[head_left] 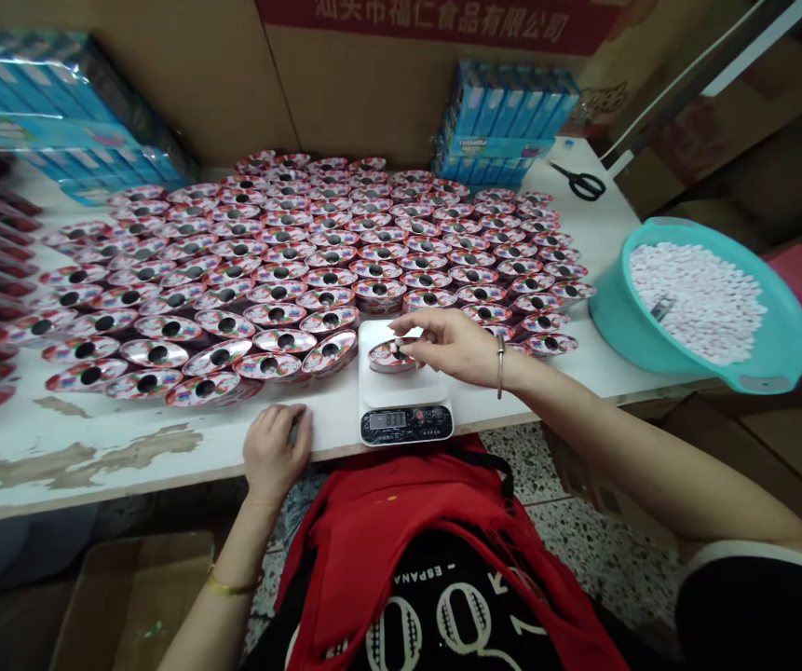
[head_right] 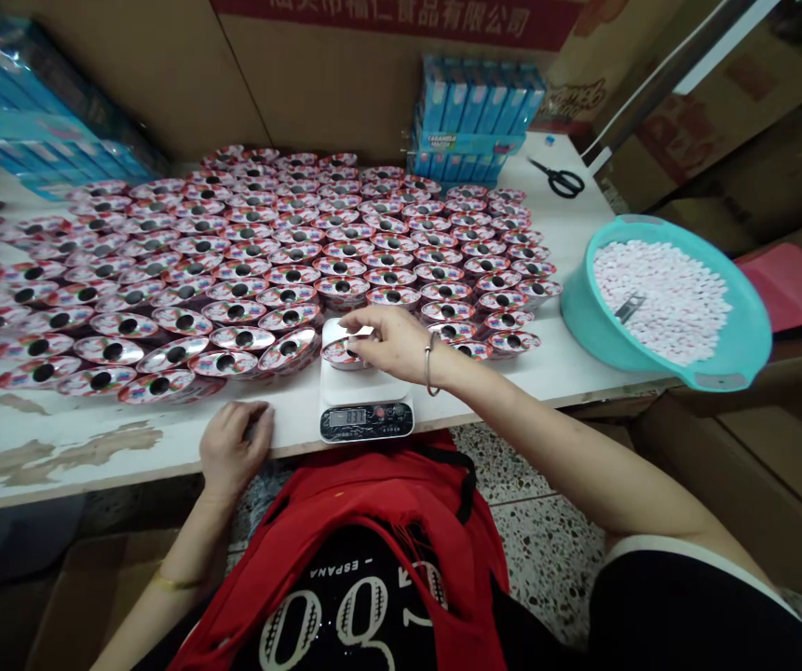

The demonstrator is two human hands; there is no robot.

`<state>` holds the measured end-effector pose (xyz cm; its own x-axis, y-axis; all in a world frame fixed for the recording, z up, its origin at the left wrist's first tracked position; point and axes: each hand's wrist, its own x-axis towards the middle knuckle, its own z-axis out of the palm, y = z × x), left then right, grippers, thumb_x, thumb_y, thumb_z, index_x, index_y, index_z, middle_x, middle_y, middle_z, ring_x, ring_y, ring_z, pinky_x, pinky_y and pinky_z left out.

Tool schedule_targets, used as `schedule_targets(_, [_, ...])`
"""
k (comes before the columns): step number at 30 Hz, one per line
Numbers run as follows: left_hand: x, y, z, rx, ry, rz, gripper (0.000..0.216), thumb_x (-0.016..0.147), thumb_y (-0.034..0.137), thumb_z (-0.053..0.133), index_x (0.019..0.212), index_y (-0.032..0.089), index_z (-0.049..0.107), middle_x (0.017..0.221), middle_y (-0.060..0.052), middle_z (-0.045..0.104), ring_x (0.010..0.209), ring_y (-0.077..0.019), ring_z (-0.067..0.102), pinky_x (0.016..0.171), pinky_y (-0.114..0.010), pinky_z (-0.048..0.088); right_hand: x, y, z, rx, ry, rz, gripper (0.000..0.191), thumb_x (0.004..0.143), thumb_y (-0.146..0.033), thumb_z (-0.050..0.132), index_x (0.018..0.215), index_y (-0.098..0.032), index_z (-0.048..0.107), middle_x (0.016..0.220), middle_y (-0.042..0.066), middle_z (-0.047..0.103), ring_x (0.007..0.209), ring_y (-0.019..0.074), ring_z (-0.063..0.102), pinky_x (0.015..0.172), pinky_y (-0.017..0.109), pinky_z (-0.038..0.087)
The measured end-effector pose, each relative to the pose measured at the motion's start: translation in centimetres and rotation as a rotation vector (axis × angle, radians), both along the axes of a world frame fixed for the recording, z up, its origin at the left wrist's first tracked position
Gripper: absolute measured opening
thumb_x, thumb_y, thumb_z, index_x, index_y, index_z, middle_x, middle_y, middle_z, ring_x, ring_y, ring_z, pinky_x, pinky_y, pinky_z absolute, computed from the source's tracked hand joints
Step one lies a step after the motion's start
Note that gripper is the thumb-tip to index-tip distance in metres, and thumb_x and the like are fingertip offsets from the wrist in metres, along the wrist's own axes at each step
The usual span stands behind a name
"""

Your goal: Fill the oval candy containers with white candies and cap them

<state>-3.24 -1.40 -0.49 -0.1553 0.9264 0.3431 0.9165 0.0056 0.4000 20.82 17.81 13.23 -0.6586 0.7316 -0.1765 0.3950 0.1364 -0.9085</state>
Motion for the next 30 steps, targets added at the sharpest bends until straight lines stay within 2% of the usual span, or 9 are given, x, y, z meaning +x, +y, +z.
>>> schedule_targets(3, [0.0,0.0,0.0,-0.002,0.004,0.005,0.01,0.087,0.027,0.056,0.093,0.02,0.059,0.082,-0.005,0.062,0.078,-0.0186,0.056,0.073,-0.031,0.044,0.1,0.2,0.8,-0.083,0.044,-0.023,0.019,0.082,-0.014,0.062,0.1,-0.014,0.067,0.085,0.002,0.064,0.057,0.0063,0.05,0.051,0.019,0.04])
schedule_targets(7, [0.1,-0.1,0.0,-0.012,-0.006,0.004,0.01,0.087,0.027,0.056,0.093,0.02,0.059,0.081,-0.005,0.062,0.077,-0.0187,0.056,0.072,-0.031,0.044,1.3,0.6,1.7,-0.266,0.148,-0.142,0.014,0.084,-0.024,0.063,0.095,-0.015,0.066,0.068,-0.001,0.059,0.05,0.0065,0.046,0.045,0.018,0.036])
schedule_targets(13, [0.1,-0.1,0.1,-0.031,-0.01,0.015,0.01,0.087,0.027,0.055,0.093,0.02,0.059,0.081,-0.005,0.062,0.078,-0.0187,0.056,0.073,-0.031,0.043,4.6,0.0,0.5,-0.392,0.192,-0.3,0.027,0.077,-0.041,0.075,0.081,-0.017,0.064,0.068,0.001,0.059,0.046,0.0055,0.042,0.039,0.018,0.031])
schedule_targets(16, [0.1,-0.1,0.1,-0.034,-0.012,0.015,0.011,0.087,0.028,0.055,0.093,0.02,0.059,0.081,-0.005,0.062,0.077,-0.0185,0.056,0.073,-0.031,0.043,5.5,-0.6,-0.2,-0.475,0.223,-0.353,0.034,0.073,-0.047,0.077,0.073,-0.016,0.063,0.074,0.004,0.062,0.053,0.0072,0.049,0.042,0.019,0.036])
schedule_targets(18, [0.1,-0.1,0.0,-0.035,-0.012,0.012,0.011,0.087,0.028,0.054,0.093,0.02,0.059,0.081,-0.005,0.062,0.077,-0.0184,0.056,0.073,-0.031,0.042,5.6,-0.8,-0.2,-0.501,0.228,-0.37,0.034,0.071,-0.045,0.079,0.075,-0.015,0.064,0.078,0.005,0.063,0.058,0.0085,0.052,0.047,0.019,0.041])
schedule_targets(23, [0.0,0.0,-0.1,-0.032,-0.015,0.014,0.012,0.087,0.028,0.055,0.093,0.02,0.059,0.08,-0.005,0.062,0.077,-0.0184,0.056,0.073,-0.031,0.043,4.9,-1.1,0.4,-0.371,0.137,-0.299,0.027,0.074,-0.035,0.074,0.09,-0.014,0.066,0.072,0.003,0.062,0.057,0.0095,0.052,0.051,0.022,0.044])
schedule_targets(27, [0.0,0.0,-0.1,-0.034,-0.009,0.017,0.011,0.086,0.028,0.055,0.093,0.02,0.06,0.08,-0.005,0.062,0.077,-0.0185,0.057,0.073,-0.031,0.043,3.0,-1.4,0.2,-0.184,0.082,-0.195,0.017,0.08,-0.029,0.067,0.09,-0.015,0.064,0.071,0.001,0.06,0.054,0.0097,0.051,0.049,0.023,0.042])
schedule_targets(30, [0.0,0.0,-0.1,-0.019,-0.003,0.01,0.011,0.087,0.027,0.055,0.093,0.019,0.06,0.08,-0.005,0.062,0.077,-0.0183,0.057,0.073,-0.031,0.044,1.4,-1.4,0.1,0.018,-0.019,-0.09,0.007,0.084,-0.02,0.061,0.088,-0.016,0.065,0.074,0.001,0.061,0.058,0.0108,0.053,0.058,0.026,0.045])
